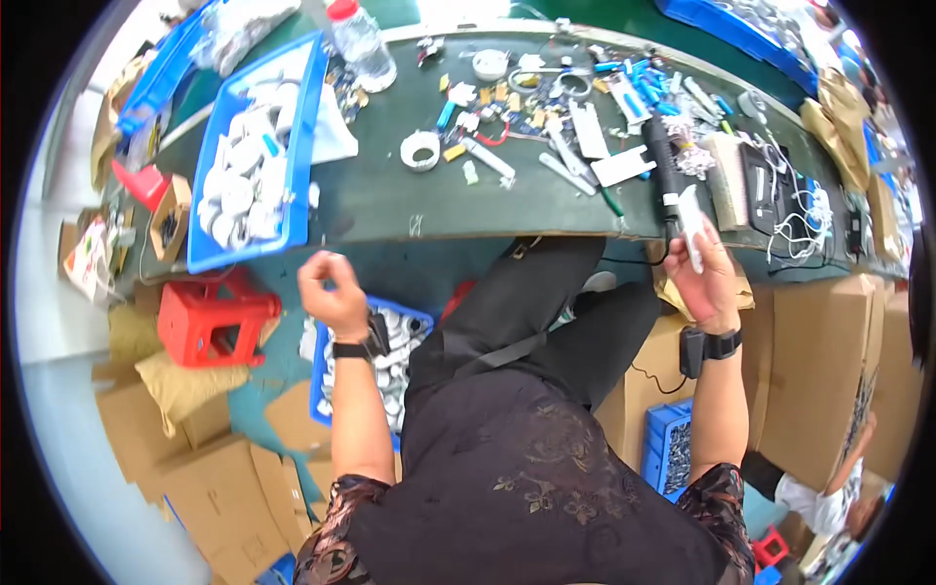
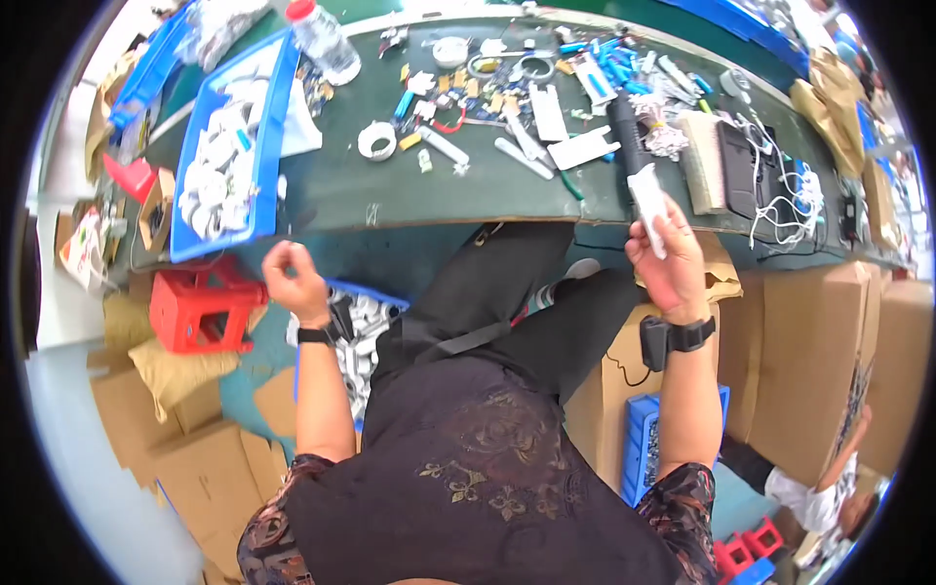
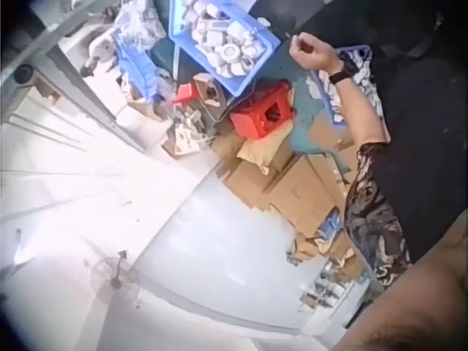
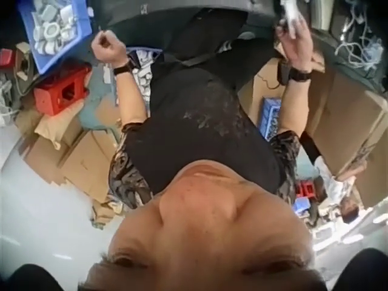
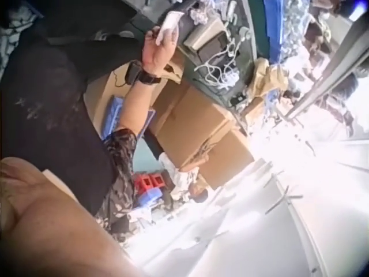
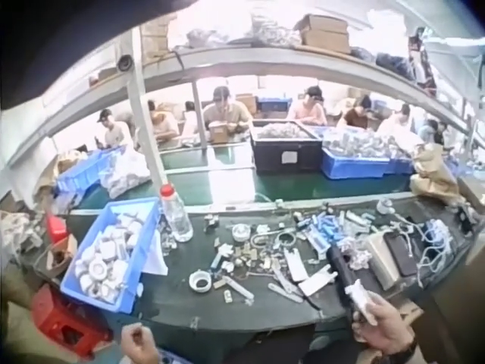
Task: Sorting small electronic components from a bulk bin into an organized tray.
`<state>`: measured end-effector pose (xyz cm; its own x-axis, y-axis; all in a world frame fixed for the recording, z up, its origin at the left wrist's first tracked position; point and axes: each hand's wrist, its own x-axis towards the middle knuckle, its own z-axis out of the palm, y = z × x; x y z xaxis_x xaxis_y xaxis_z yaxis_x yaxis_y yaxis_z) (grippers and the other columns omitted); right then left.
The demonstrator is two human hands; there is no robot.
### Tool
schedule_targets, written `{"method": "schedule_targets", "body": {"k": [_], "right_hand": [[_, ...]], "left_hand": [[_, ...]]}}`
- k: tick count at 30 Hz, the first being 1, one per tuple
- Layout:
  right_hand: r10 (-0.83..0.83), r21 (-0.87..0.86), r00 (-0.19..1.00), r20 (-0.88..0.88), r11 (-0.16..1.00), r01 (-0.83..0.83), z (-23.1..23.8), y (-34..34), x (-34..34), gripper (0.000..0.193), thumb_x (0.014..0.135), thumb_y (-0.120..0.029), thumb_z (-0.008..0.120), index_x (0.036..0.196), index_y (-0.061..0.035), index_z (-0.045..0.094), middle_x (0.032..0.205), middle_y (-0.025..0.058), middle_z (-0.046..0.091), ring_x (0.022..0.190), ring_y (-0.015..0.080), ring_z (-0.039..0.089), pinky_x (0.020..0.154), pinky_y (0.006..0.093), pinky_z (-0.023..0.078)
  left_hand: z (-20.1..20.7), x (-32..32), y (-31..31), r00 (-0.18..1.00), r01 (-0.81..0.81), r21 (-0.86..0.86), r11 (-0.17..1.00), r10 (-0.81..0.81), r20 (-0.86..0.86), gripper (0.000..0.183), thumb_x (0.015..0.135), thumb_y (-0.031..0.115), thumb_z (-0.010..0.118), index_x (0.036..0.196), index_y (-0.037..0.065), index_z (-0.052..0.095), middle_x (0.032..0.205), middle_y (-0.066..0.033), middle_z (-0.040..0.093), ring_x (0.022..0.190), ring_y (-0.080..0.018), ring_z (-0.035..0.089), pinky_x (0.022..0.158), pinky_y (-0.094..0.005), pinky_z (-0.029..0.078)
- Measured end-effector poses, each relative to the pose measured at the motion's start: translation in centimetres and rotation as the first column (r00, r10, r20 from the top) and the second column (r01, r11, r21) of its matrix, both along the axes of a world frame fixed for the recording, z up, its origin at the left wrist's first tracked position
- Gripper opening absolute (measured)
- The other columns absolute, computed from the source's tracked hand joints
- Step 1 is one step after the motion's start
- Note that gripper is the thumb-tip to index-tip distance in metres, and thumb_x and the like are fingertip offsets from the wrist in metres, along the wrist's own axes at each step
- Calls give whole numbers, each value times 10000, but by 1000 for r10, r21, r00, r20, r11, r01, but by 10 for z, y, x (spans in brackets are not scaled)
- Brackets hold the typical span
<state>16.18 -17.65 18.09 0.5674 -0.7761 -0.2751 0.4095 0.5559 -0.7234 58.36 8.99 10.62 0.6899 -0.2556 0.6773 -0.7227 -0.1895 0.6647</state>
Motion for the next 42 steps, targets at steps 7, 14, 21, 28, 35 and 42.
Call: {"method": "schedule_targets", "body": {"k": [7, 14, 21, 28, 35, 42], "right_hand": [[-33, -104, 948, -318, 995, 0, 9, 51, 61, 316, 918, -102, 604, 1219, -28, 540, 990, 52, 641, 753, 109, 610, 630, 250, 505], [18, -501, 910, -414, 830, -244, 3, 63, 156, 288, 872, -15, 654, 1144, 5, 561, 1091, 85, 630, 1024, 150, 624, 875, 306, 514], [-750, -487, 314, -582, 12, -873, 49, -42, 136, 441, 781, -62, 623, 1218, -114, 602, 1120, 67, 639, 1091, 247, 578, 990, 421, 418], [-740, -286, 254, -623, -86, -954, 34, -76, 122, 427, 740, -98, 633, 1166, -114, 600, 977, 83, 576, 1014, 259, 564, 996, 441, 414], [-544, -556, 252, -801, 517, -651, 15, -97, 163, 452, 791, -339, 689, 1024, 3, 508, 999, 244, 579, 966, 419, 589, 829, 460, 483], [-512, -469, 140, -847, 598, -650, 8, -104, 170, 516, 732, -344, 778, 1015, 12, 535, 920, 240, 640, 865, 379, 637, 791, 437, 506]], "left_hand": [[47, -76, -107, 613, 774, 183, 606, -790, 18, 271, 786, 259, 784, 922, 45, 688, 817, -84, 681, 735, -253, 648, 659, -344, 512], [51, -98, -155, 413, 906, 54, 419, -851, -323, 376, 871, 232, 688, 1134, -34, 648, 1007, -155, 699, 928, -299, 672, 826, -366, 519], [33, -83, -142, 363, 772, -329, 544, -802, -474, 302, 1003, 118, 476, 1208, -82, 571, 1176, -193, 649, 1078, -244, 629, 956, -354, 481], [25, -77, -145, 338, 753, -423, 504, -848, -408, 240, 1012, 139, 472, 1148, -38, 562, 1090, -155, 636, 1067, -256, 618, 981, -405, 473], [30, -85, -146, 307, 722, -472, 505, -846, -436, 120, 949, 60, 529, 1055, 4, 520, 964, -95, 554, 890, -193, 588, 902, -383, 502], [24, -84, -141, 308, 778, -400, 484, -849, -429, 160, 906, 46, 595, 1039, 10, 515, 947, -96, 544, 844, -167, 576, 842, -348, 504]]}}
